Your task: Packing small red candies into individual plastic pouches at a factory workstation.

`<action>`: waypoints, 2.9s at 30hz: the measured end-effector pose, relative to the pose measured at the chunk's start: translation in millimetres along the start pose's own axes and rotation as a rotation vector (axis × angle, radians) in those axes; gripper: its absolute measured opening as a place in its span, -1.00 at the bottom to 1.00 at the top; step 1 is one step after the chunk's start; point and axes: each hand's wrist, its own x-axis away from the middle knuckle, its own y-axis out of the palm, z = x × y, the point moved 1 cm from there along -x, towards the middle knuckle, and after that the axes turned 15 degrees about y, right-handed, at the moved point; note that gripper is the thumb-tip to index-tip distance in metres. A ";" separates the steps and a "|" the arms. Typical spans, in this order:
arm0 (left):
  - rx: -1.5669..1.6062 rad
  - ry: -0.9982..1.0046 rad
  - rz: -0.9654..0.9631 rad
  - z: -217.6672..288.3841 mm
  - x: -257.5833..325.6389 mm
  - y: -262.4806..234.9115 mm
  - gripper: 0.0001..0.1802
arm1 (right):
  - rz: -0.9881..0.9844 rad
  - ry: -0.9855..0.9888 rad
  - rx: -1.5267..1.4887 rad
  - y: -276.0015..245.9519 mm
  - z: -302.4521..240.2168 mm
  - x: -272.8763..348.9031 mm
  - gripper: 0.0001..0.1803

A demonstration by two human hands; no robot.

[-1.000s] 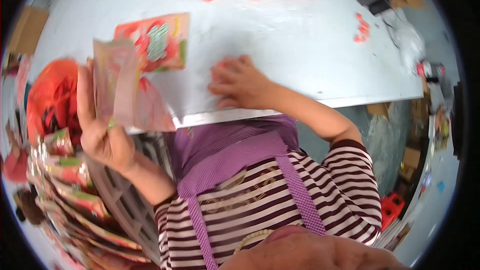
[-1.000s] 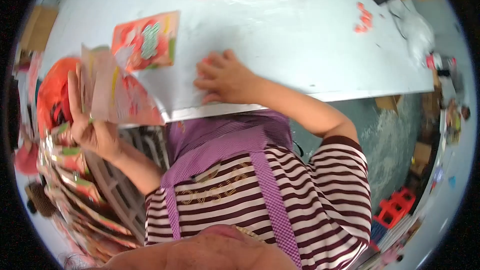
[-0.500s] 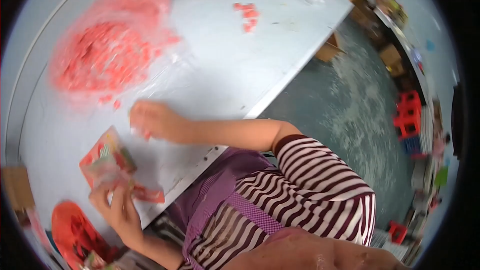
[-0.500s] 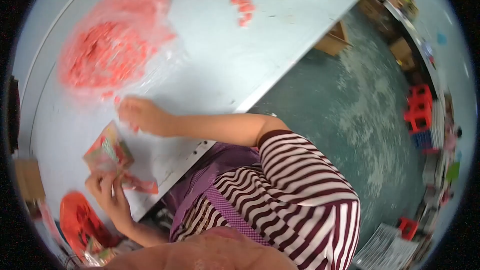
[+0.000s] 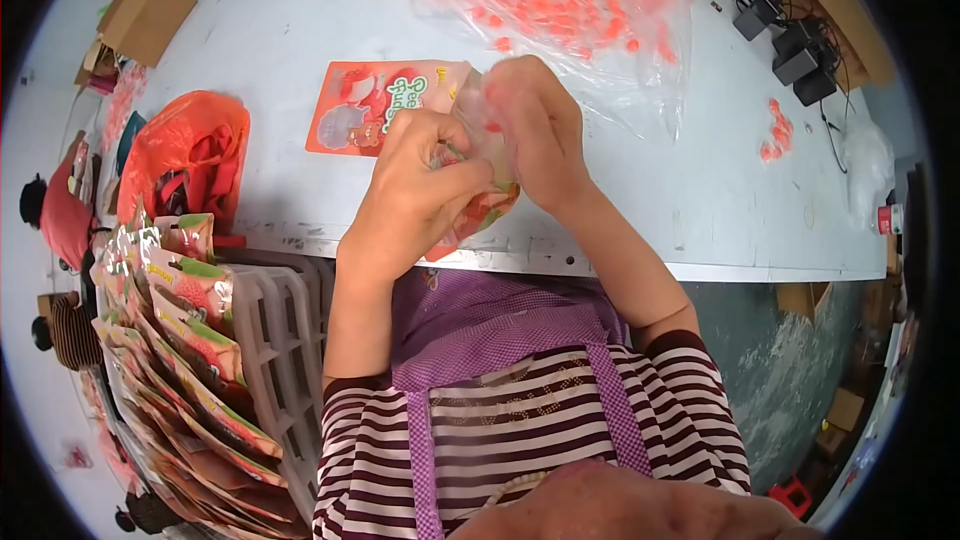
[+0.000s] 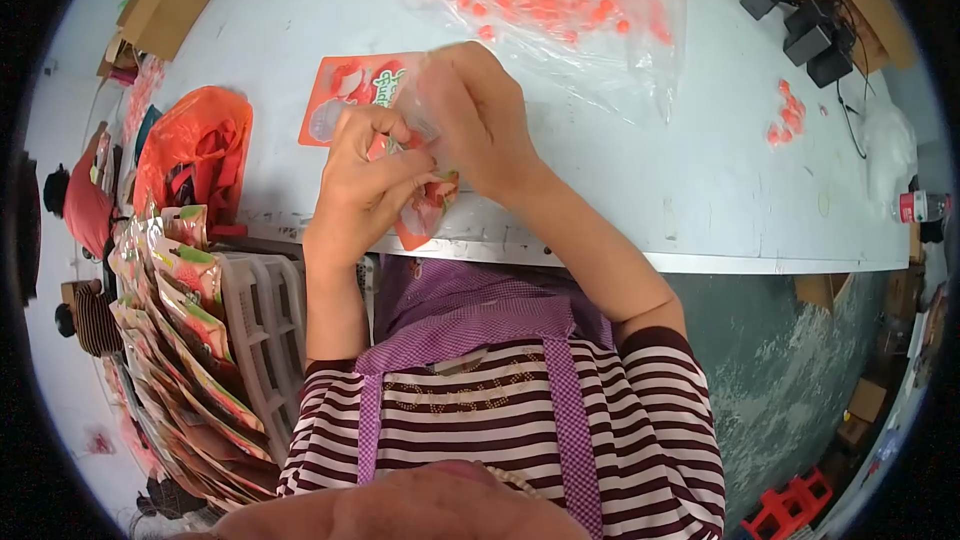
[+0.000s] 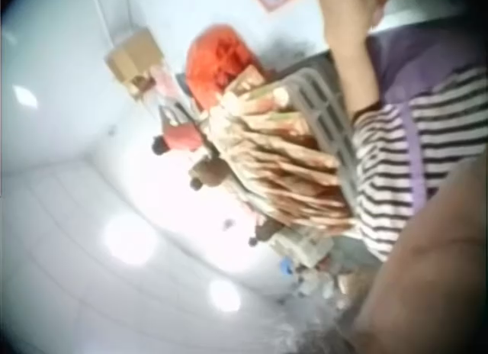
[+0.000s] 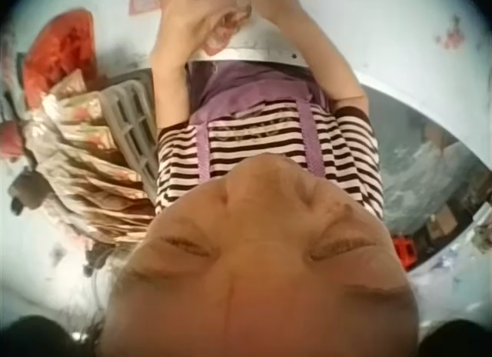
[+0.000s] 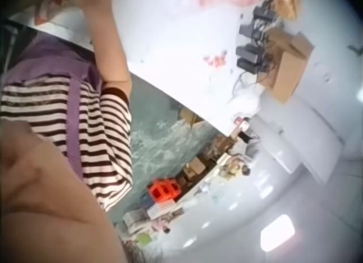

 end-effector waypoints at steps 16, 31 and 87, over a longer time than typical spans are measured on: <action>0.178 -0.103 0.213 -6.9 31.7 10.1 -0.81 | -0.217 -0.084 0.510 7.4 -10.7 -11.7 -0.76; 0.803 0.012 0.366 23.4 48.3 -7.7 -0.80 | -0.381 -0.404 0.692 26.7 -80.0 37.1 -0.37; 0.808 -0.560 0.492 64.2 53.3 36.8 -0.81 | 0.065 0.260 0.183 -65.2 -68.4 125.5 -0.81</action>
